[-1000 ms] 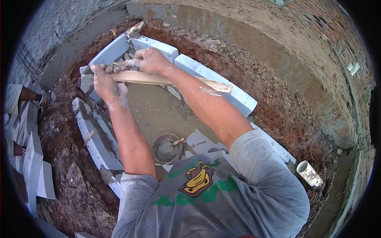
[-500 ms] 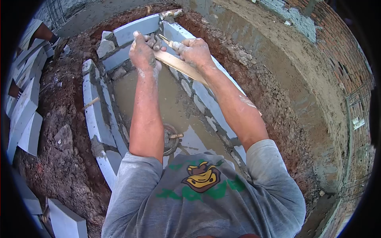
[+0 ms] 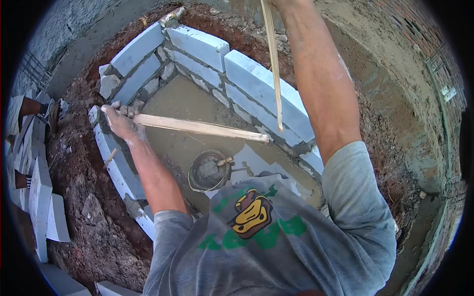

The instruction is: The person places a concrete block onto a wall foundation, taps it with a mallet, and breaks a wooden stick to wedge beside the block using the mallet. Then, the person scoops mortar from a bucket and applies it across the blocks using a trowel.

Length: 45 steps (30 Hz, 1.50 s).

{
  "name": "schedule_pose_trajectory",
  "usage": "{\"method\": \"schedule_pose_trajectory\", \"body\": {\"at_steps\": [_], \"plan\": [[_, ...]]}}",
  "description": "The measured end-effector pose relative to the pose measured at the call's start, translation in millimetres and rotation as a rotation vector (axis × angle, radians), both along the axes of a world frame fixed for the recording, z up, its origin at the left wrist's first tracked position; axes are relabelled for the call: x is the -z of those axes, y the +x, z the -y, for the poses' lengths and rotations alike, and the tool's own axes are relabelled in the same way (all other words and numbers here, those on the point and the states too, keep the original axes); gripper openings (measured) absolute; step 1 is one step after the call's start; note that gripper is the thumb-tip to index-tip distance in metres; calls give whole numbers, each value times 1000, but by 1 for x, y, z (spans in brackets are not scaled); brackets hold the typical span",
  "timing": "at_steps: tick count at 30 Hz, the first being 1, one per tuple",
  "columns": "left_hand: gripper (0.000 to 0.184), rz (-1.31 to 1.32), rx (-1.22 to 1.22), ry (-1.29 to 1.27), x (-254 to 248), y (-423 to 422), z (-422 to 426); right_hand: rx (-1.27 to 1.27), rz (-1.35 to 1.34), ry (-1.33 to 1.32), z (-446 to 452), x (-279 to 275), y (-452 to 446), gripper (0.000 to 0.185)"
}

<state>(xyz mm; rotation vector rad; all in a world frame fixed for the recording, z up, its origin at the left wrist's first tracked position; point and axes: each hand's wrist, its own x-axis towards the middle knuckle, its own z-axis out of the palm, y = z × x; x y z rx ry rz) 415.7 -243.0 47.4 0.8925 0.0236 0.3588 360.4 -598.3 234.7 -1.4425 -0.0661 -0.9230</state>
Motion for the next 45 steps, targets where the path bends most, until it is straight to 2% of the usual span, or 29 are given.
{"method": "schedule_pose_trajectory", "body": {"at_steps": [1,2,4,5,6,7,10,11,12,14,17,20,21,23,25,26,28,30,31,32,33,35,37,39,42,45], "plan": [[42,57,-38,22,-15,4,-10,-65,-37,66,-4,7,-2,33],[43,87,-52,46,-17,7,-22,5,-139,3,-1,16,-7,33],[41,86,-127,50,-16,-3,-42,-99,-302,-225,-16,57,-12,29],[43,76,-99,35,-5,-9,-52,-110,-502,-272,-31,82,-18,31],[45,58,-91,-8,11,-12,-58,-159,-585,-455,-39,122,-16,34],[48,8,-96,-37,20,-22,-63,-251,-680,-603,-63,150,-28,30],[48,-99,-204,-267,40,-47,-91,-672,-858,-898,-84,270,-43,31],[48,-69,-268,-308,44,-57,-106,-703,-1044,-1046,-96,285,-49,32],[51,-65,-311,-273,46,-67,-124,-756,-1026,-1151,-87,319,-46,31],[54,-46,-447,-212,37,-96,-159,-956,-1132,-1018,-108,306,-53,29],[56,-91,-574,-179,25,-137,-203,-1073,-1126,-1114,-141,298,-62,30],[55,-111,-909,17,11,-175,-232,-1230,-996,-990,-183,307,-60,28],[57,-30,-845,122,30,-189,-260,-1267,-896,-977,-203,299,-61,28],[59,-140,-1221,147,25,-220,-262,-1329,-699,-936,-252,276,-59,28],[62,-148,-1166,105,16,-267,-255,-1394,-652,-905,-309,291,-38,26],[63,-161,-1149,90,21,-284,-252,-1416,-724,-858,-346,245,-52,22],[65,-188,-1105,41,36,-305,-244,-1530,-598,-780,-429,254,-32,18],[65,-286,-1117,16,50,-311,-229,-1565,-548,-722,-508,182,-52,23],[65,-338,-1111,3,57,-309,-222,-1436,-210,-899,-557,184,-38,30],[63,-377,-1094,11,62,-306,-216,-1414,-85,-790,-583,165,-41,26],[62,-417,-1017,26,66,-304,-212,-1346,-143,-811,-608,155,-34,28],[63,-436,-913,131,72,-296,-204,-1482,-345,-482,-584,102,-56,36],[62,-343,-848,345,80,-280,-197,-1678,-402,-218,-557,92,-46,39],[65,-274,-640,431,70,-263,-184,-1685,-445,-28,-539,101,-23,38],[67,-148,0,227,61,-243,-162,-1548,-441,180,-496,110,22,37],[47,-288,324,387,66,-227,-136,-1266,-418,172,-432,120,70,40]]}}
